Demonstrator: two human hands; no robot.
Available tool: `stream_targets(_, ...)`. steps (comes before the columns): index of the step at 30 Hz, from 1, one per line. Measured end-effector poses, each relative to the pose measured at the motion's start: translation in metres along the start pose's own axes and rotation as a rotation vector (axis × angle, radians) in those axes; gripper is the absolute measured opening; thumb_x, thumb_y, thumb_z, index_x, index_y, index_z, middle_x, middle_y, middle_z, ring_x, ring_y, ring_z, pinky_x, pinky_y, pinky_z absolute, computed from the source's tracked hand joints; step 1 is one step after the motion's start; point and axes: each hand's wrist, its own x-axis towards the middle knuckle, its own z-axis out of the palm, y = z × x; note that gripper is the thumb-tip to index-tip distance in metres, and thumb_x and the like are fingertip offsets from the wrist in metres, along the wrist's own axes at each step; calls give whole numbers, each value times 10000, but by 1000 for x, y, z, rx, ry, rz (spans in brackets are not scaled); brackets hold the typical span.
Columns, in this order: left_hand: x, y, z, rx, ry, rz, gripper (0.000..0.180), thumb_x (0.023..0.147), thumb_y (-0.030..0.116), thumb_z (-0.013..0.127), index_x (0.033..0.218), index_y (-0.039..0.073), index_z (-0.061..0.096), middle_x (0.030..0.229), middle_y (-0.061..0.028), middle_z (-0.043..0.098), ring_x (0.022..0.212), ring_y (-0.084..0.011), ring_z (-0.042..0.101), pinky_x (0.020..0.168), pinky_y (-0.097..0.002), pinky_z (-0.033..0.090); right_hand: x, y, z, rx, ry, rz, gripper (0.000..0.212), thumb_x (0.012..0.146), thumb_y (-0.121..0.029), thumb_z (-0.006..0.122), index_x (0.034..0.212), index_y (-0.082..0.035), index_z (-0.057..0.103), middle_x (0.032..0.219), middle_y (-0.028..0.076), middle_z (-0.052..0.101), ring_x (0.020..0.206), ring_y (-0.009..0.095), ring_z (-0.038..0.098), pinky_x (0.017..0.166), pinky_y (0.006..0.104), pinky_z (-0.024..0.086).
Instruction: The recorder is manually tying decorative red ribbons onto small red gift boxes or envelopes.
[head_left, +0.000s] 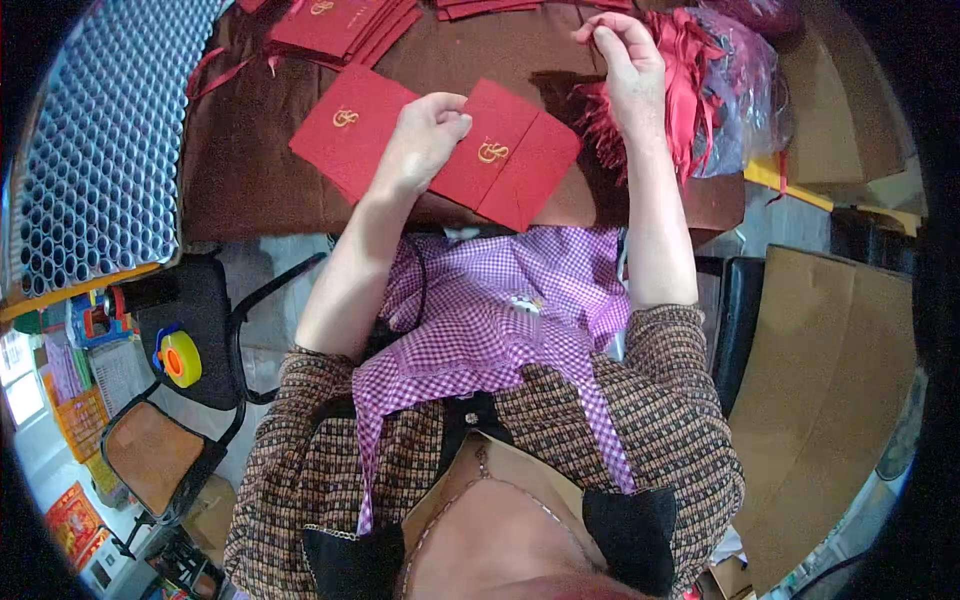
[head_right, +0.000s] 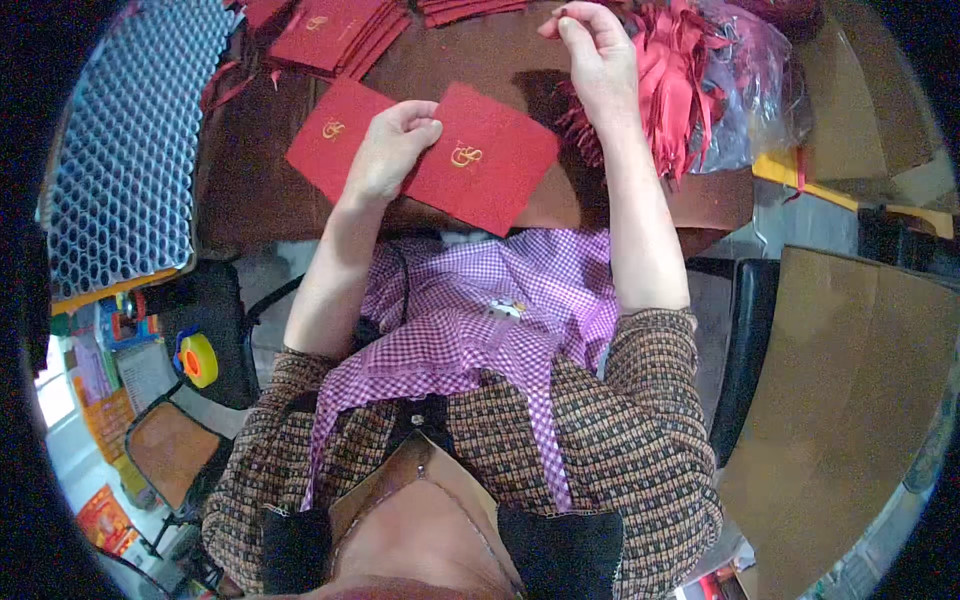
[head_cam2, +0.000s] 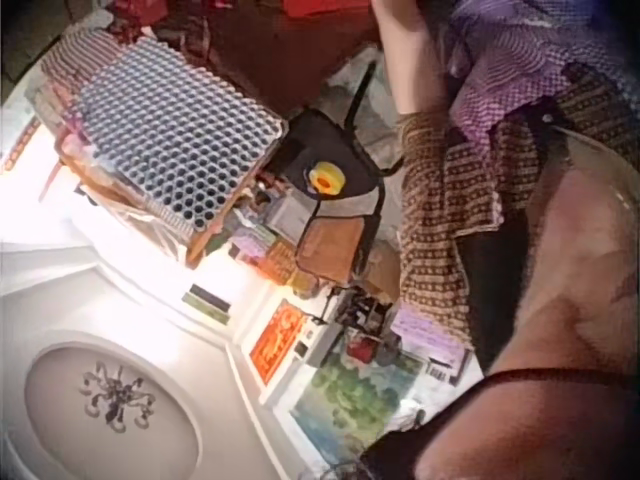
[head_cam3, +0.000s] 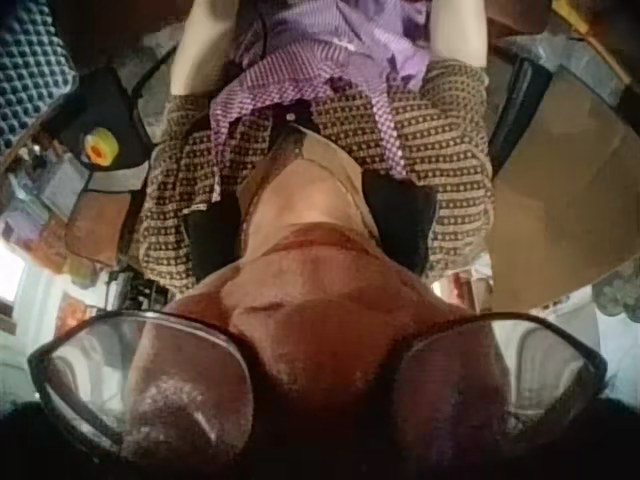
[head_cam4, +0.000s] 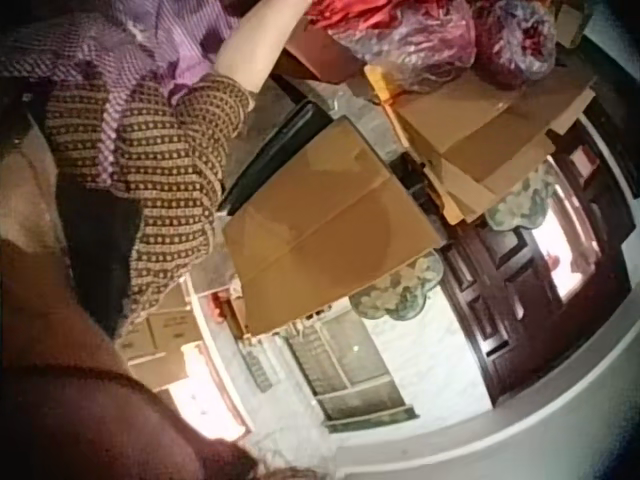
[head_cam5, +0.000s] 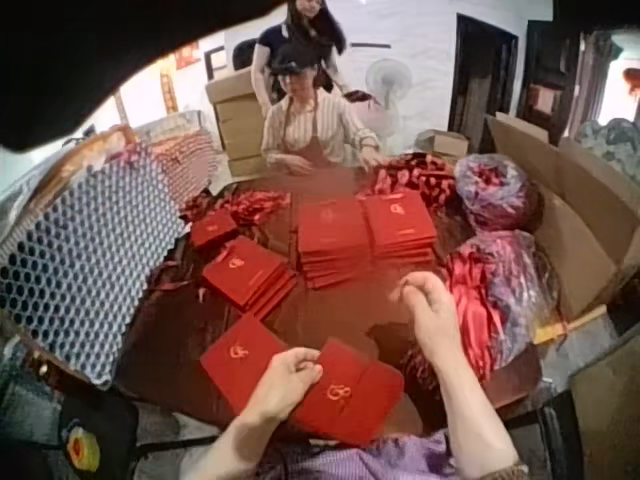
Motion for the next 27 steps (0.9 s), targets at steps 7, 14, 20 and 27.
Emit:
stream_targets(7,-2,-28,16,-160,-33,-64,315,830,-17,543,1141,-65,537,963,-69,625,851,-120,591,771,-236,480,-42,-14,21,-72,-144,-37,160,898,-9,494,1032,-1,583,910,25,602,859,95,573,801,226,453)
stream_targets(14,-6,-30,19,-79,-21,-50,352,825,-9,541,1171,-64,527,1053,-91,603,948,-141,570,846,-254,456,-62,-3,33,-232,-294,52,167,867,24,528,1027,8,573,905,32,604,877,96,571,797,221,461)
stream_targets(20,-6,-33,12,-170,-61,-31,348,809,28,559,1149,-46,558,1076,-135,616,1009,-184,574,886,-278,446,-59,-34,51,-133,-357,-119,115,776,74,574,867,30,628,887,70,615,869,135,588,783,237,473)
stream_targets(27,-7,-31,16,-89,-25,-28,353,821,51,566,1159,-49,550,1057,-130,622,976,-174,583,871,-280,458,-73,-4,51,-529,-306,90,173,776,-57,639,940,-3,635,865,83,662,808,137,619,735,256,479)
